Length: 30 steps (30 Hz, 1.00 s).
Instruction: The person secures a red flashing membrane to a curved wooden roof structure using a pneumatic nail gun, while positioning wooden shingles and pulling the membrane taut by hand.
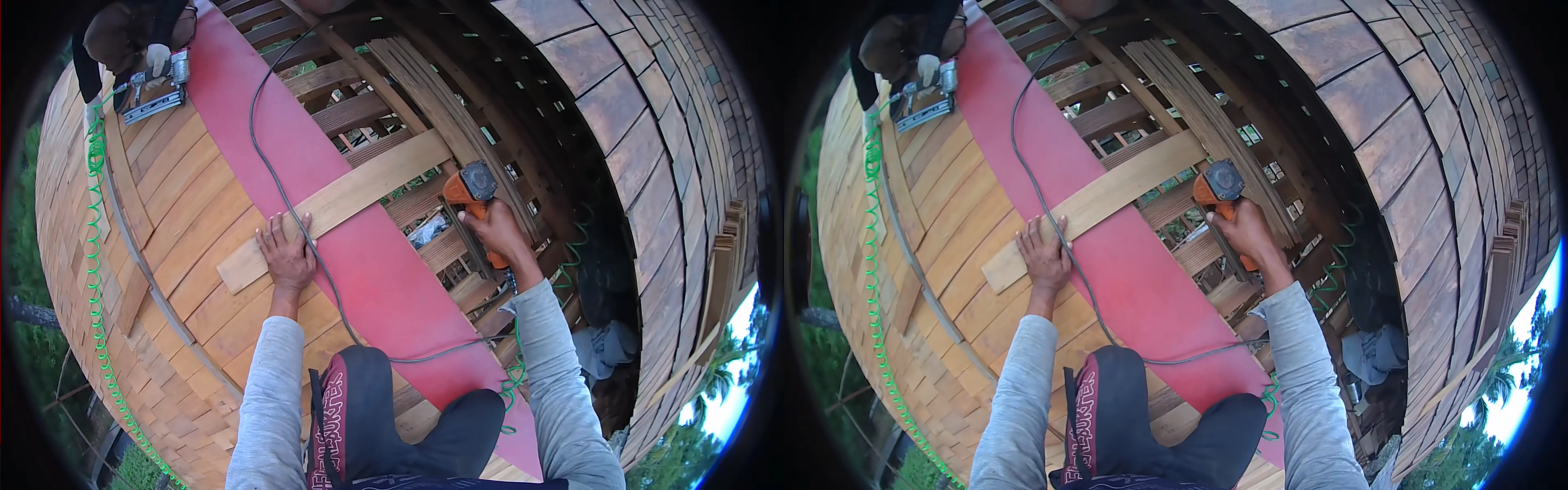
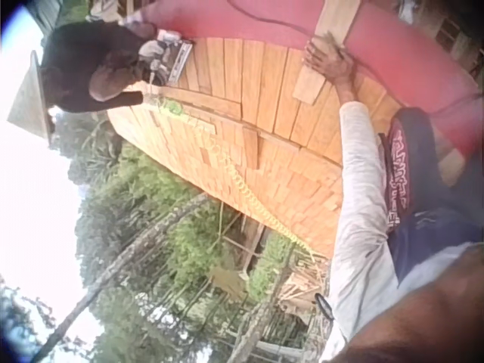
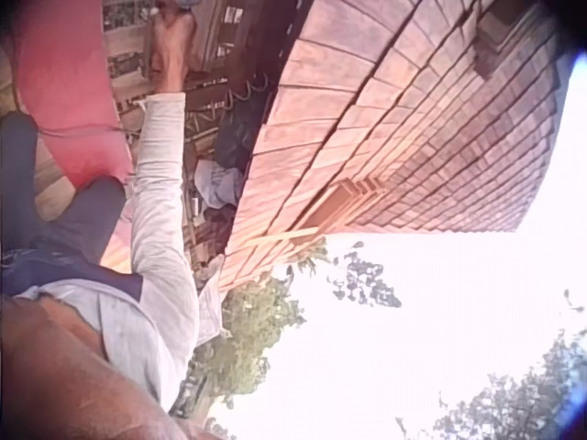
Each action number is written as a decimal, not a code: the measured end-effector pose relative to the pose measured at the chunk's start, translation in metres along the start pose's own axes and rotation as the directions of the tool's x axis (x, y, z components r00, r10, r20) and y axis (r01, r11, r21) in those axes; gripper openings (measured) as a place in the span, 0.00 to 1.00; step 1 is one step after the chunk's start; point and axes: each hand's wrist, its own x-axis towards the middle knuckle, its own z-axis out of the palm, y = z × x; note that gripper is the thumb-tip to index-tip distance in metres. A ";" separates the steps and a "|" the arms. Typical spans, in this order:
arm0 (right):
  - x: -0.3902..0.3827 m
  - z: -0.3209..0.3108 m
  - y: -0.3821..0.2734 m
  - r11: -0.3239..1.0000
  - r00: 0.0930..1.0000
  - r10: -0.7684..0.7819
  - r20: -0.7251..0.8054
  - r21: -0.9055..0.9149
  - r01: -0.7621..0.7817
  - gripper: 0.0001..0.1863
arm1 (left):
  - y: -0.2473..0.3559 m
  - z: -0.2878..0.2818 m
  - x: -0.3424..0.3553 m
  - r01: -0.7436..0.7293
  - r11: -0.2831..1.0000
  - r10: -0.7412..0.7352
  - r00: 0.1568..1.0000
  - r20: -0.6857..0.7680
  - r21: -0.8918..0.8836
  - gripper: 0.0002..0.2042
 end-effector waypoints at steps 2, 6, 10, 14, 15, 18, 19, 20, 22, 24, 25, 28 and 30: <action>0.013 0.018 -0.008 0.996 0.995 -0.089 -0.052 -0.038 0.087 0.21 | 0.001 -0.001 -0.004 0.000 1.000 0.000 1.000 0.001 -0.013 0.27; 0.052 0.028 -0.022 0.983 0.987 0.103 -0.121 -0.138 -0.119 0.20 | 0.003 -0.001 0.001 0.033 0.999 -0.033 0.999 0.001 0.006 0.26; 0.052 0.026 -0.022 0.994 0.994 -0.093 -0.060 -0.061 0.089 0.22 | -0.006 -0.001 -0.003 0.021 0.998 -0.021 1.000 -0.004 0.054 0.26; 0.083 0.046 -0.039 0.992 0.981 -0.082 -0.179 -0.109 0.063 0.21 | -0.012 -0.004 -0.006 0.043 0.997 -0.043 0.999 0.002 0.067 0.27; 0.091 0.038 -0.030 0.992 0.987 -0.080 -0.139 -0.103 0.066 0.21 | -0.006 -0.005 -0.001 0.040 0.998 -0.039 0.999 -0.005 0.054 0.26; 0.080 0.019 -0.037 0.989 0.989 -0.144 -0.022 -0.040 0.143 0.21 | -0.001 -0.006 0.004 0.031 0.999 -0.031 0.999 -0.014 0.027 0.26; 0.069 0.021 -0.042 0.989 0.996 -0.087 0.028 -0.118 0.089 0.20 | -0.006 -0.008 0.001 0.034 0.999 -0.034 0.999 0.000 0.025 0.26; 0.067 0.011 -0.041 0.993 0.994 -0.072 0.086 -0.086 0.080 0.20 | -0.003 -0.010 0.004 0.039 0.999 -0.039 0.999 0.003 0.001 0.26; 0.074 0.022 -0.038 0.989 0.989 -0.085 0.119 -0.109 0.098 0.19 | -0.007 -0.007 0.003 0.027 0.999 -0.027 0.999 -0.018 0.028 0.26; 0.078 0.034 -0.026 0.987 0.995 -0.050 0.089 -0.147 0.063 0.18 | -0.007 -0.001 -0.009 0.066 0.998 -0.066 0.998 -0.012 0.001 0.26; 0.078 0.037 -0.024 0.993 0.998 -0.029 0.055 -0.117 0.035 0.18 | -0.008 -0.003 -0.005 0.074 0.997 -0.075 0.997 -0.030 -0.010 0.26; 0.076 0.035 -0.011 0.998 0.999 0.024 0.048 -0.052 -0.022 0.18 | -0.007 -0.002 -0.005 0.069 0.997 -0.069 0.998 -0.011 0.015 0.26; 0.072 0.035 -0.005 0.996 0.993 0.071 0.097 -0.068 -0.064 0.18 | -0.010 -0.003 -0.007 0.072 0.997 -0.071 0.997 -0.011 0.034 0.27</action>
